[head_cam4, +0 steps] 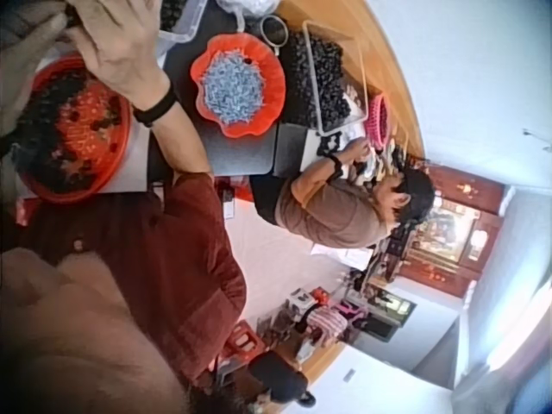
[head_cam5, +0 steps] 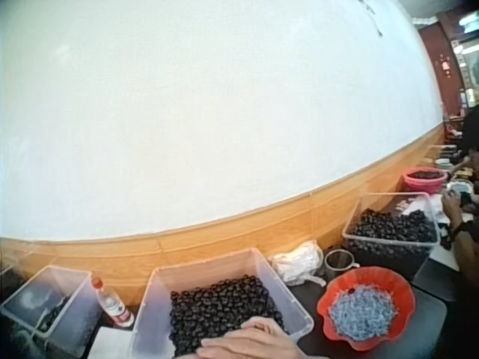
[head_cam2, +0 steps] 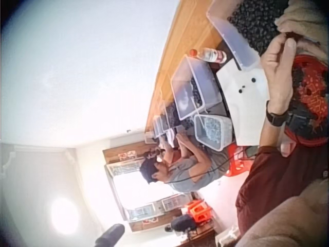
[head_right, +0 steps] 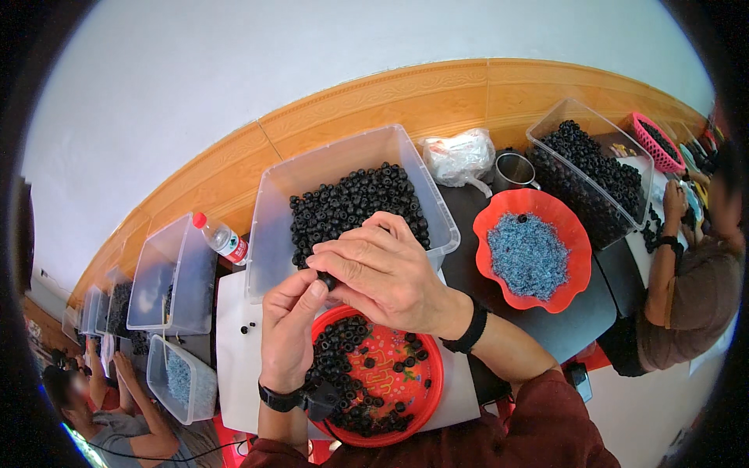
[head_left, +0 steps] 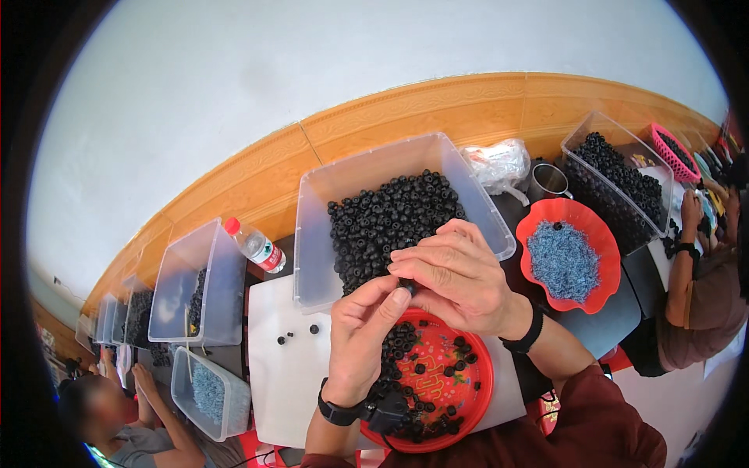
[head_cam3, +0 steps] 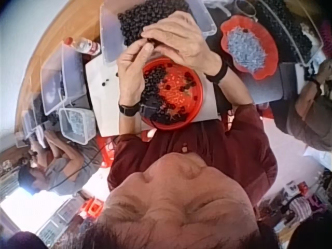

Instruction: Sorting and inspecting small black rubber gaskets or o-rings on a red plate in a manufacturing workshop.

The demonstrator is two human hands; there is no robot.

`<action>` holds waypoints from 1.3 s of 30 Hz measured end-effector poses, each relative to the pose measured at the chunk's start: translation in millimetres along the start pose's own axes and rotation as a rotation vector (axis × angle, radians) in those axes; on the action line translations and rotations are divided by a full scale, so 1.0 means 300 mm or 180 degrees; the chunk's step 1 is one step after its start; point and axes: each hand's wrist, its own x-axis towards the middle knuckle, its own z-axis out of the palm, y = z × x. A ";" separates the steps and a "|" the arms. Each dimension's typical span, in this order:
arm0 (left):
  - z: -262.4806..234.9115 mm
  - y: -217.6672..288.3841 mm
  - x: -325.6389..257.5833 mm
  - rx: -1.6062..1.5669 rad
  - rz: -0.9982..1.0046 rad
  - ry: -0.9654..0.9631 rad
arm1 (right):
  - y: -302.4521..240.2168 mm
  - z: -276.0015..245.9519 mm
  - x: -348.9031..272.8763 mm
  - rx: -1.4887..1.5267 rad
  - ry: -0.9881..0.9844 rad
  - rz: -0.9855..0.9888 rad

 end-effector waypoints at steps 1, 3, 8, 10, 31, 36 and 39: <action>-0.002 0.000 0.000 0.0021 -0.0035 -0.0078 | 0.001 0.001 0.000 -0.0013 0.0004 -0.0038; 0.004 0.004 0.000 0.0036 -0.0064 -0.0041 | 0.003 0.002 0.001 0.0032 0.0004 -0.0063; 0.002 0.001 0.003 0.0143 -0.0084 -0.0088 | 0.019 0.002 -0.003 0.0105 0.0005 -0.0268; -0.001 -0.001 -0.001 0.0196 -0.0122 -0.0097 | 0.021 0.003 -0.004 0.0172 -0.0062 -0.0279; 0.011 -0.010 0.001 -0.0140 -0.0005 0.0111 | -0.001 0.001 -0.004 -0.0224 0.0042 -0.0269; 0.020 -0.029 0.007 -0.0063 0.0070 0.0166 | 0.014 0.001 -0.006 -0.0429 -0.0014 -0.0401; 0.007 -0.038 0.004 0.0001 0.0131 0.0194 | 0.007 -0.003 0.002 -0.0259 -0.0103 -0.0270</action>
